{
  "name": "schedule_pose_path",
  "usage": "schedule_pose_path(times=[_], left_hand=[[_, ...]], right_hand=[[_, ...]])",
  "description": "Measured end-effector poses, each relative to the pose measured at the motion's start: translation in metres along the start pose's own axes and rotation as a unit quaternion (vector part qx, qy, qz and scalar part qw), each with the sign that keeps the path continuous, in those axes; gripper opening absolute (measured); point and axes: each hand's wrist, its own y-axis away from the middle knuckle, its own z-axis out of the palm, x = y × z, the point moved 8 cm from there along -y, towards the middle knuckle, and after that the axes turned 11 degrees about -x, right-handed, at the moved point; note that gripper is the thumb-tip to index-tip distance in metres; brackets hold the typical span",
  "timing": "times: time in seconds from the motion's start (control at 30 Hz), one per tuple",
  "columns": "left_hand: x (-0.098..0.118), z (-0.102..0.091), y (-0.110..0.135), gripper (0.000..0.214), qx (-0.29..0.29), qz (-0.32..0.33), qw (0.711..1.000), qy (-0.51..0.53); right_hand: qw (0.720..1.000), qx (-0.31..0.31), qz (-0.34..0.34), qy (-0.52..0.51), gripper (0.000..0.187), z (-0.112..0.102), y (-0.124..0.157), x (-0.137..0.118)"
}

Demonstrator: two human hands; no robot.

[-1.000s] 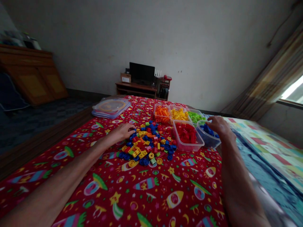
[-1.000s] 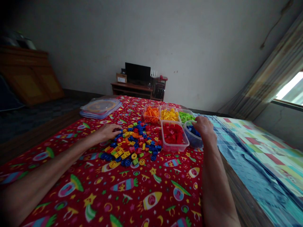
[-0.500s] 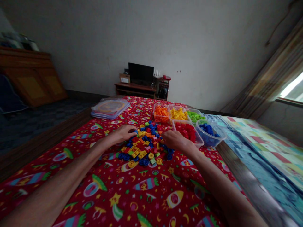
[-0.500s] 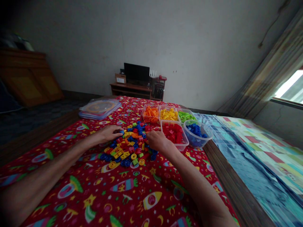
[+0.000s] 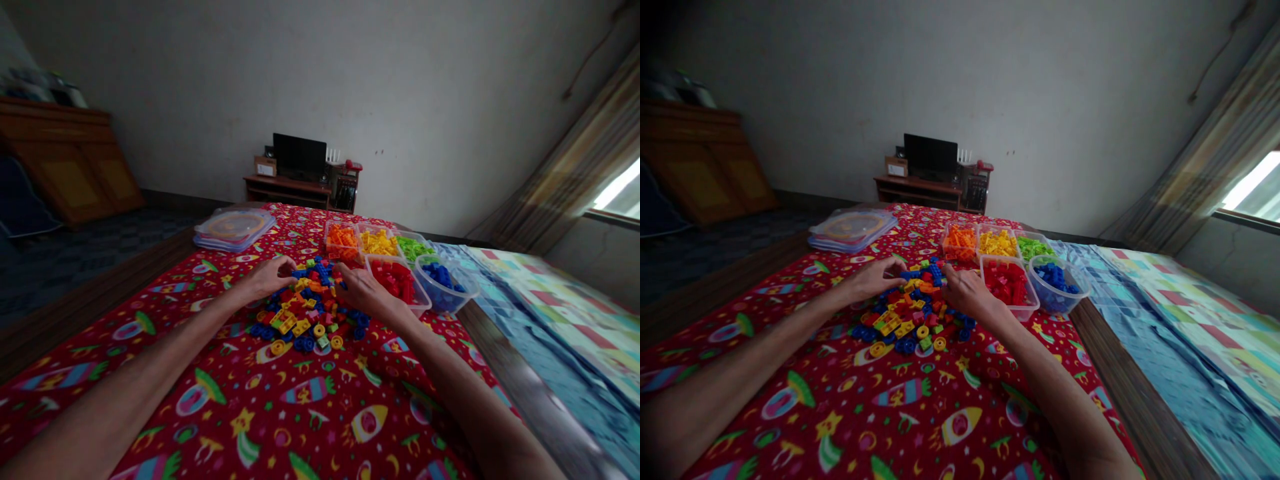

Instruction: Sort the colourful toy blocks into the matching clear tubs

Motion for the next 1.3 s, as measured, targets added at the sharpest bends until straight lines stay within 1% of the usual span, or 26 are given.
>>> schedule_pose_path(times=[0.1, 0.17, 0.2, 0.27, 0.33, 0.37, 0.43, 0.47, 0.53, 0.6, 0.63, 0.67, 0.73, 0.8, 0.83, 0.9, 0.97, 1.0, 1.07, 1.13, 1.2, 1.23, 1.27, 1.3], left_hand=[[0.024, 0.011, 0.002, 0.038, -0.035, 0.019, 0.997, 0.060], [0.037, 0.023, 0.002, 0.040, -0.062, 0.032, 0.992, 0.106], [0.041, 0.028, 0.002, 0.041, -0.072, 0.034, 0.989, 0.123], [0.045, 0.039, 0.001, 0.042, -0.084, 0.034, 0.986, 0.143], [0.046, 0.045, 0.001, 0.043, -0.090, 0.033, 0.984, 0.150], [0.047, 0.045, 0.001, 0.044, -0.091, 0.035, 0.984, 0.148], [0.047, 0.039, 0.002, 0.044, -0.080, 0.040, 0.989, 0.116], [0.047, 0.033, 0.004, 0.046, -0.066, 0.038, 0.994, 0.081], [0.042, 0.016, 0.007, 0.046, -0.027, 0.022, 0.999, -0.017], [0.032, 0.001, 0.008, 0.041, -0.005, -0.005, 0.993, -0.114], [0.026, -0.003, 0.008, 0.037, -0.015, -0.013, 0.989, -0.147], [0.019, -0.004, 0.007, 0.035, -0.035, -0.019, 0.985, -0.169], [0.006, -0.001, 0.006, 0.034, -0.080, -0.019, 0.981, -0.178], [0.000, 0.005, 0.004, 0.036, -0.111, -0.012, 0.979, -0.171], [0.001, 0.008, 0.004, 0.037, -0.113, -0.004, 0.979, -0.170], [0.012, 0.015, 0.004, 0.041, -0.084, 0.026, 0.980, -0.179], [0.039, 0.027, 0.008, 0.044, -0.046, 0.096, 0.976, -0.191], [0.055, 0.038, 0.013, 0.043, -0.042, 0.140, 0.969, -0.199], [0.090, 0.063, 0.026, 0.040, -0.051, 0.225, 0.949, -0.215], [0.119, 0.094, 0.041, 0.036, -0.089, 0.292, 0.922, -0.237], [0.138, 0.123, 0.056, 0.036, -0.133, 0.340, 0.890, -0.272], [0.144, 0.135, 0.062, 0.034, -0.147, 0.358, 0.876, -0.288], [0.147, 0.145, 0.066, 0.032, -0.154, 0.371, 0.864, -0.303], [0.147, 0.151, 0.067, 0.031, -0.153, 0.375, 0.859, -0.313]], right_hand=[[0.997, 0.055, -0.036, -0.038, 0.039, 0.002, -0.001, -0.007], [0.993, 0.072, -0.070, -0.062, 0.044, 0.006, -0.003, -0.013], [0.991, 0.071, -0.084, -0.071, 0.044, 0.008, -0.004, -0.016], [0.991, 0.058, -0.092, -0.080, 0.037, 0.010, -0.006, -0.020], [0.993, 0.044, -0.080, -0.077, 0.026, 0.008, -0.008, -0.020], [0.994, 0.043, -0.071, -0.075, 0.022, 0.004, -0.007, -0.018], [0.995, 0.055, -0.055, -0.067, 0.018, -0.005, -0.003, -0.009], [0.995, 0.068, -0.045, -0.061, 0.019, -0.011, -0.001, -0.001], [0.993, 0.107, -0.005, -0.044, 0.020, -0.024, 0.007, 0.026], [0.987, 0.147, 0.065, -0.023, 0.022, -0.037, 0.018, 0.063], [0.982, 0.160, 0.101, -0.016, 0.023, -0.043, 0.024, 0.083], [0.975, 0.170, 0.142, -0.008, 0.023, -0.047, 0.031, 0.103], [0.960, 0.171, 0.223, 0.004, 0.023, -0.054, 0.046, 0.140], [0.942, 0.159, 0.295, 0.017, 0.023, -0.056, 0.062, 0.168], [0.933, 0.149, 0.326, 0.025, 0.025, -0.056, 0.070, 0.178], [0.917, 0.118, 0.380, 0.035, 0.027, -0.053, 0.084, 0.194], [0.909, 0.077, 0.409, 0.037, 0.029, -0.047, 0.091, 0.202], [0.908, 0.060, 0.413, 0.036, 0.030, -0.044, 0.092, 0.203], [0.912, 0.053, 0.405, 0.036, 0.031, -0.043, 0.089, 0.201], [0.918, 0.079, 0.387, 0.037, 0.032, -0.047, 0.083, 0.192], [0.925, 0.106, 0.363, 0.026, 0.032, -0.053, 0.075, 0.180], [0.930, 0.114, 0.348, 0.018, 0.032, -0.055, 0.070, 0.173], [0.936, 0.117, 0.333, 0.009, 0.032, -0.057, 0.065, 0.165], [0.941, 0.115, 0.319, 0.002, 0.031, -0.057, 0.059, 0.156]])
